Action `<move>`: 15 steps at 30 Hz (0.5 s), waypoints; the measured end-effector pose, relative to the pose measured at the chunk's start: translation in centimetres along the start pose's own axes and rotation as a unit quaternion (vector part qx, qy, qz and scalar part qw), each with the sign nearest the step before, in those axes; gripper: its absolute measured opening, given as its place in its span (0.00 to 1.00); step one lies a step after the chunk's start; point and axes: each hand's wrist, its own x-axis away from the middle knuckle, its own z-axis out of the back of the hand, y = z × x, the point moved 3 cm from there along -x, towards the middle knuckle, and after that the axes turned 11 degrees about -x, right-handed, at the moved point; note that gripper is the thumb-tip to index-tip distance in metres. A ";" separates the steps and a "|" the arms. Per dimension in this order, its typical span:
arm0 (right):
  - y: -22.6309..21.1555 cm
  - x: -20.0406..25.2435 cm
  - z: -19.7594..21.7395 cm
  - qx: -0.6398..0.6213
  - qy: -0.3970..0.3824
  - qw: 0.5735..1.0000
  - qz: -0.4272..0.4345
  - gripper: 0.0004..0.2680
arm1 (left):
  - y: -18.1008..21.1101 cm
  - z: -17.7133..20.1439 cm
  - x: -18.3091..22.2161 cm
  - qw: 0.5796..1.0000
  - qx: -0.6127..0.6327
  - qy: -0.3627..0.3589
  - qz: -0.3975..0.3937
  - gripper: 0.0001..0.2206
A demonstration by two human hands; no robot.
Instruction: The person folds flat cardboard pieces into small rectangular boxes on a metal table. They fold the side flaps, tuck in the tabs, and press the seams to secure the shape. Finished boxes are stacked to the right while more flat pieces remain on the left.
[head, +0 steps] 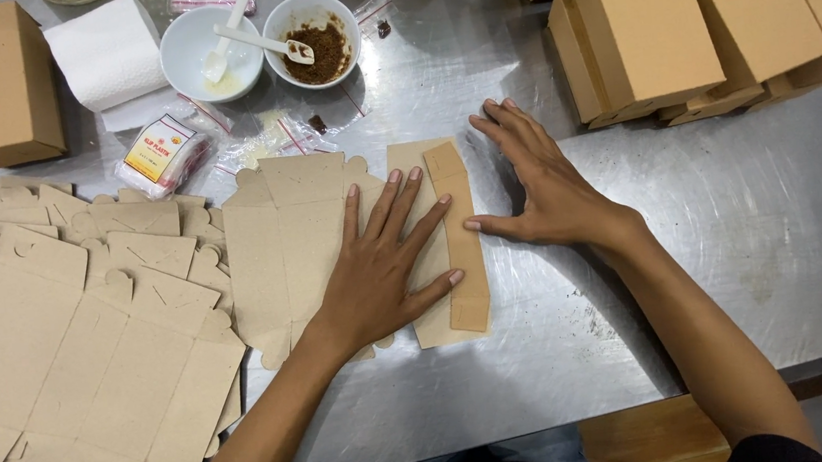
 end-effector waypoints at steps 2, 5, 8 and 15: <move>0.3 0.0 0.0 0.004 -0.006 1.000 0.000 0.42 | 0.0 -0.1 0.0 1.000 -0.003 -0.001 0.001 0.36; 0.5 0.1 0.0 0.011 -0.018 1.000 0.001 0.45 | -0.1 -0.1 0.0 1.000 -0.007 -0.005 0.001 0.36; 0.3 0.2 -0.1 0.016 -0.028 0.999 0.002 0.47 | 0.0 0.0 0.1 1.000 -0.006 -0.005 0.000 0.36; 0.6 0.2 -0.3 0.032 -0.045 0.998 0.010 0.53 | 0.1 0.2 0.0 1.000 -0.003 -0.007 0.000 0.36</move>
